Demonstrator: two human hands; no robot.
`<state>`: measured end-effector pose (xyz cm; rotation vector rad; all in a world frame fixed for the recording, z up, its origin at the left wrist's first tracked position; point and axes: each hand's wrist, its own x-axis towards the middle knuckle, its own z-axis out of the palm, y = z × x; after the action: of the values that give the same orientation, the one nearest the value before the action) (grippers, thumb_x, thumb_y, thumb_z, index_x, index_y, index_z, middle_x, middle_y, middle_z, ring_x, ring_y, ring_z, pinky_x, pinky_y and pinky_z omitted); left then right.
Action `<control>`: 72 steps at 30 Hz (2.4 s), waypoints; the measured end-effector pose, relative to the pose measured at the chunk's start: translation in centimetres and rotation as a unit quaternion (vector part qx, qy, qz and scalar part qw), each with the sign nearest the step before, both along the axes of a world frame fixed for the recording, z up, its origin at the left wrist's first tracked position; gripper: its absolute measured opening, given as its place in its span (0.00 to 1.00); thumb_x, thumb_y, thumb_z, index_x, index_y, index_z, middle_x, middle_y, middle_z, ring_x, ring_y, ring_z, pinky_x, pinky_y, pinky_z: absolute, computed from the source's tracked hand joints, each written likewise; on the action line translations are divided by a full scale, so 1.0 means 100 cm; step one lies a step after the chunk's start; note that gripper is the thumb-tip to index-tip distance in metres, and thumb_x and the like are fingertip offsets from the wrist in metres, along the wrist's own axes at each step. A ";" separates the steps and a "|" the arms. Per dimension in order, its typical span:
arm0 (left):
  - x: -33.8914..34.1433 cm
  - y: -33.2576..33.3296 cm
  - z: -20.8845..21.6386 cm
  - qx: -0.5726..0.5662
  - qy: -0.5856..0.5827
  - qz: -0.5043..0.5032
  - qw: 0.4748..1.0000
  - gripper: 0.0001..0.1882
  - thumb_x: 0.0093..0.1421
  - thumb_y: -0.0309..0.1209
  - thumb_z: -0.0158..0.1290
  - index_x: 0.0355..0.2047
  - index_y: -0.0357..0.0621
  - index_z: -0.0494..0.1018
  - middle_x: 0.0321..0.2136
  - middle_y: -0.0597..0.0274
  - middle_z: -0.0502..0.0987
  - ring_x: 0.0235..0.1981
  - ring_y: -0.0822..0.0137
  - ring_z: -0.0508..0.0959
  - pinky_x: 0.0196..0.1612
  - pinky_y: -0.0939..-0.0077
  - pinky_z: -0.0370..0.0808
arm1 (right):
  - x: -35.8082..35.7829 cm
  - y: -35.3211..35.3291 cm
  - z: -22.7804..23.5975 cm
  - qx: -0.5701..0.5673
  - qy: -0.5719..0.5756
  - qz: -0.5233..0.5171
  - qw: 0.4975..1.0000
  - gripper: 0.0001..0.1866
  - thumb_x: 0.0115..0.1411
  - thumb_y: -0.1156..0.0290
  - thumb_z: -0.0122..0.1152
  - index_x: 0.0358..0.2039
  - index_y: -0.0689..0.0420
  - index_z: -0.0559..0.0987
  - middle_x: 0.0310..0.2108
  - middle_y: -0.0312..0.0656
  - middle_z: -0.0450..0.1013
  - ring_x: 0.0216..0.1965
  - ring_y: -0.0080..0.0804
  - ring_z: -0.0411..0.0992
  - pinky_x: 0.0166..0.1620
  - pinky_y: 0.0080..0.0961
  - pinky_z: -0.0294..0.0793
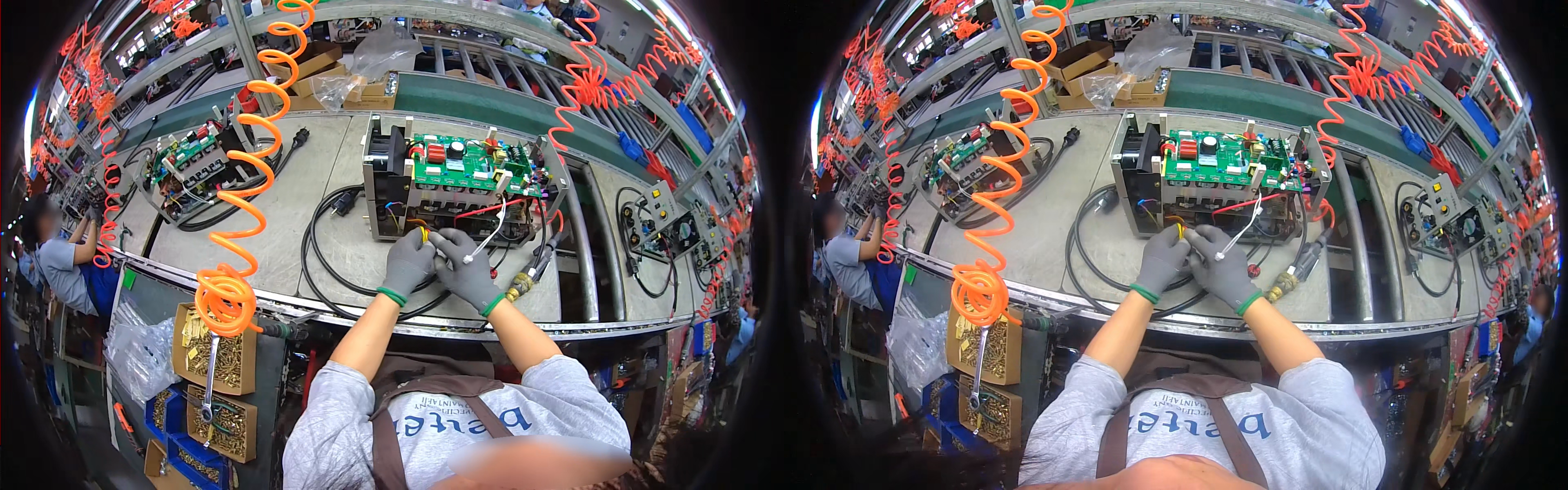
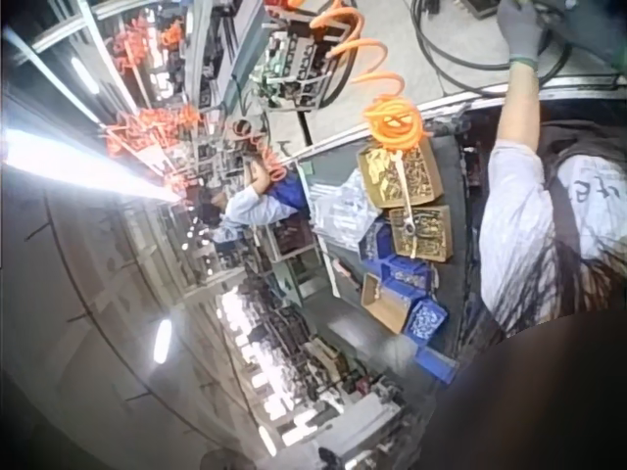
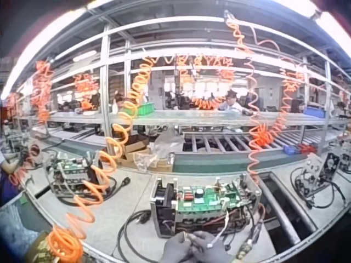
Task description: Assembling and wiring electronic components into a metal chassis on a workshop production line.
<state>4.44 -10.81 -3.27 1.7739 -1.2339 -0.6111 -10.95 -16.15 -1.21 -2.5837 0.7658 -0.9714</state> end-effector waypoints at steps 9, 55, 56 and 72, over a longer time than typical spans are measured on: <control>0.007 0.009 0.005 0.008 0.452 0.002 0.892 0.23 0.63 0.30 0.47 0.58 0.39 0.71 0.46 0.62 0.79 0.43 0.71 0.80 0.43 0.75 0.78 | 0.012 -0.024 0.010 -0.036 0.043 -0.005 0.998 0.15 0.60 0.65 0.63 0.47 0.53 0.77 0.33 0.45 0.77 0.35 0.47 0.77 0.34 0.42 0.77; 0.051 0.014 0.011 0.047 0.484 -0.100 0.868 0.20 0.67 0.37 0.57 0.53 0.36 0.76 0.43 0.60 0.81 0.40 0.69 0.83 0.38 0.87 0.80 | 0.013 -0.046 -0.020 0.154 0.052 -0.017 0.987 0.16 0.64 0.63 0.54 0.50 0.54 0.79 0.35 0.54 0.77 0.40 0.55 0.76 0.43 0.46 0.75; 0.049 0.012 0.015 0.059 0.467 -0.078 0.879 0.19 0.67 0.36 0.57 0.52 0.36 0.76 0.42 0.60 0.81 0.40 0.69 0.83 0.38 0.87 0.80 | 0.012 -0.047 -0.020 0.165 0.059 -0.017 0.984 0.16 0.64 0.63 0.54 0.49 0.54 0.79 0.35 0.54 0.77 0.40 0.55 0.76 0.43 0.46 0.75; 0.034 -0.015 -0.029 -0.239 -0.332 0.044 0.911 0.11 0.59 0.30 0.56 0.43 0.51 0.77 0.30 0.60 0.79 0.25 0.54 0.80 0.26 0.62 0.76 | 0.029 -0.048 -0.020 0.120 -0.021 -0.044 0.992 0.13 0.64 0.61 0.59 0.44 0.53 0.82 0.26 0.52 0.77 0.30 0.53 0.77 0.35 0.42 0.77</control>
<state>7.82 -12.28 -6.14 1.6320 -1.5665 0.3781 -8.07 -20.93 -3.16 -2.3342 0.9300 -0.8960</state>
